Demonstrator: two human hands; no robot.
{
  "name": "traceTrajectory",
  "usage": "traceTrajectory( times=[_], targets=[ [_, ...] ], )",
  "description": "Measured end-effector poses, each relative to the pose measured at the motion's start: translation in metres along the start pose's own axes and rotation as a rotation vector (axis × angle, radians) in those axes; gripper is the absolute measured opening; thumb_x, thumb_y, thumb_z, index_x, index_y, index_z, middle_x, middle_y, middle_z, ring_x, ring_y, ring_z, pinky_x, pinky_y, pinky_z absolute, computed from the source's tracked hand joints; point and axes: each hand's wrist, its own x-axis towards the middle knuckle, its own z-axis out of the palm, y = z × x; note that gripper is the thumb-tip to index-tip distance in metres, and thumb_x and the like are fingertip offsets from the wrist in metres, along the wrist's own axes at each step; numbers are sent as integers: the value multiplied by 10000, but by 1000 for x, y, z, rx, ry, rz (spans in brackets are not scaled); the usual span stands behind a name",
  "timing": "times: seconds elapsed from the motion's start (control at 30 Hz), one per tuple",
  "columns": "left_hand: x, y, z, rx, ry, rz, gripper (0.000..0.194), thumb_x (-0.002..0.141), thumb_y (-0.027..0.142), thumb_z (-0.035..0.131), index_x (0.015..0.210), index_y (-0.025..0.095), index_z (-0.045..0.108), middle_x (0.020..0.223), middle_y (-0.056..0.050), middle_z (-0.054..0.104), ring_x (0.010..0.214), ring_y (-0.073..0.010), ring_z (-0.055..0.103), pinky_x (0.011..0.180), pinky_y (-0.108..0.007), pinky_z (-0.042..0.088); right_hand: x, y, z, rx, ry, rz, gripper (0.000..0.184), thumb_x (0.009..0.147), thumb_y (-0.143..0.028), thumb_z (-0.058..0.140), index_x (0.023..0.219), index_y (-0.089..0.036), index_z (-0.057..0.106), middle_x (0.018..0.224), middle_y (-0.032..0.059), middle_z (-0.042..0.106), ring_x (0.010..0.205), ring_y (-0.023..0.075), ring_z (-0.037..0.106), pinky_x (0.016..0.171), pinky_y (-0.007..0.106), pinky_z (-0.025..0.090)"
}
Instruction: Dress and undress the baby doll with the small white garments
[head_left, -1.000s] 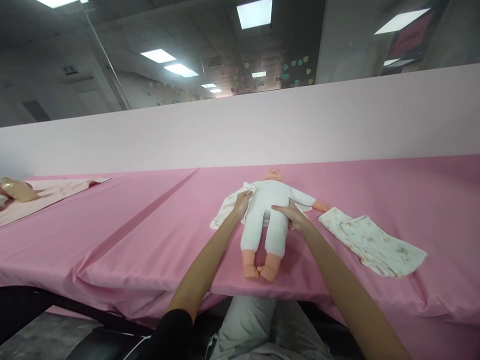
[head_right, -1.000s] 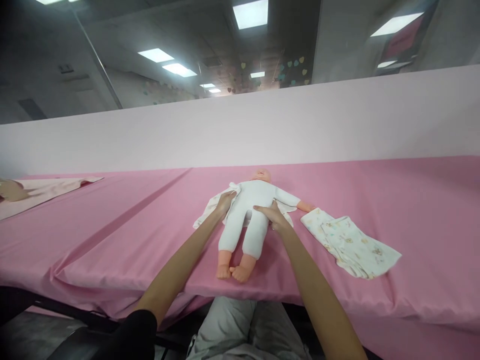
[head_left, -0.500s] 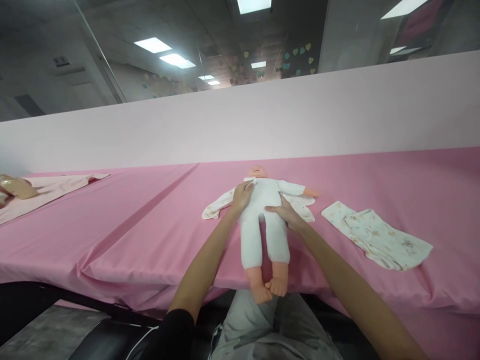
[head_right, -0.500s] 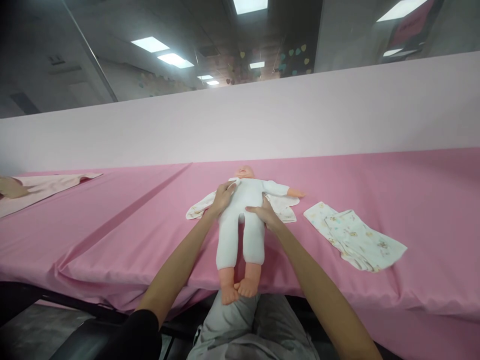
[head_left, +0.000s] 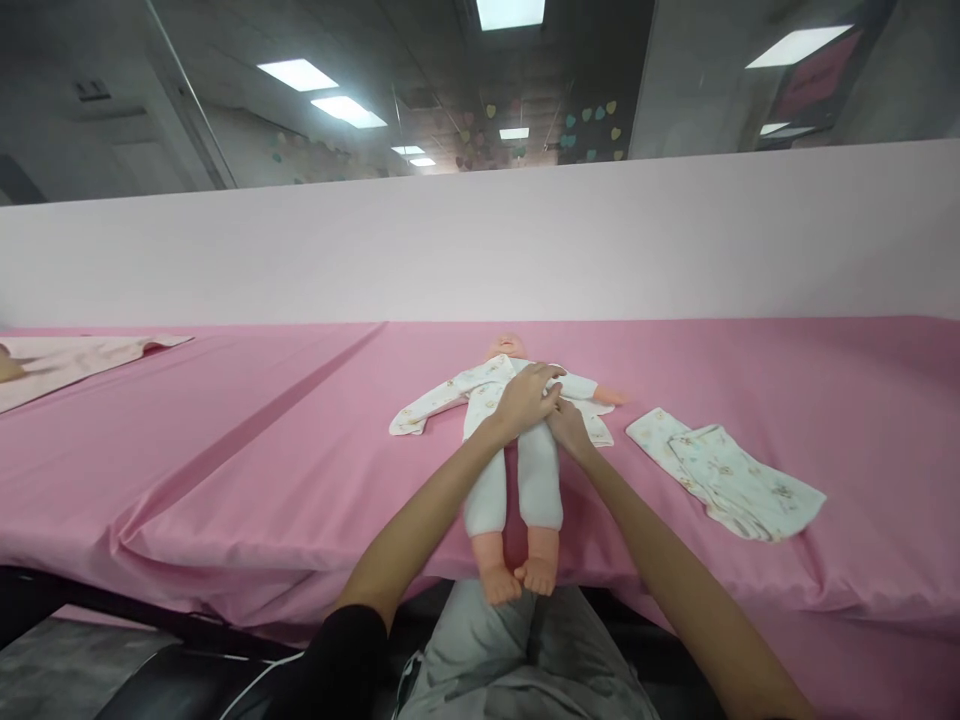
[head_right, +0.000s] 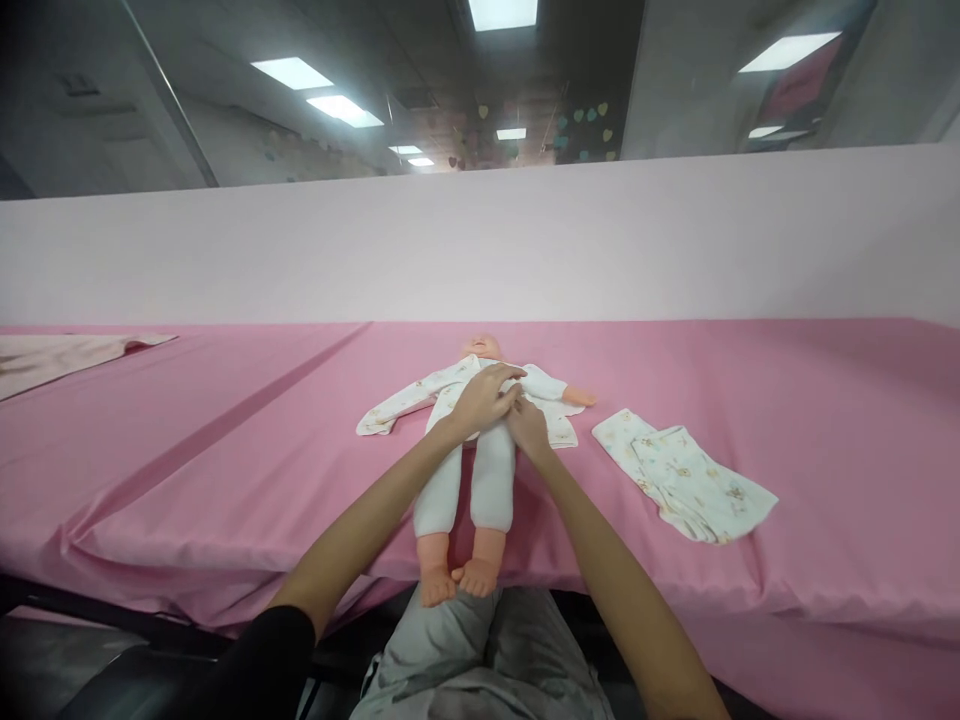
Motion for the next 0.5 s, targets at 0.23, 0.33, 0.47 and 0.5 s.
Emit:
traceTrajectory(
  times=[0.23,0.33,0.47,0.5],
  targets=[
    [28,-38,29,478,-215,-58,305,863,276,414,1057,161,618,1068,-100,661,1019,-239,595,906,-390,428,15,29,-4,-566,-1,-44,342,917,-244,363,829,-125,672,915,113,672,839,206,580,729,264,367],
    [47,-29,35,584,-302,-151,302,844,183,416,1093,118,575,961,-134,668,913,-238,627,772,-339,454,25,33,-1,-743,1,-44,296,920,-209,373,982,-112,646,1079,142,625,1008,248,549,830,294,362],
    [70,-24,54,614,-332,-134,366,820,135,461,1180,105,522,993,-156,649,995,-250,595,807,-340,429,46,31,2,-769,32,104,320,934,-223,333,1036,-74,598,996,187,632,948,266,597,772,324,414],
    [73,-25,59,619,-338,-127,350,822,153,474,1162,102,539,1010,-162,643,1022,-262,580,832,-358,420,50,31,3,-766,35,122,297,922,-214,353,1028,-81,597,973,180,639,920,263,610,746,321,424]
  ],
)
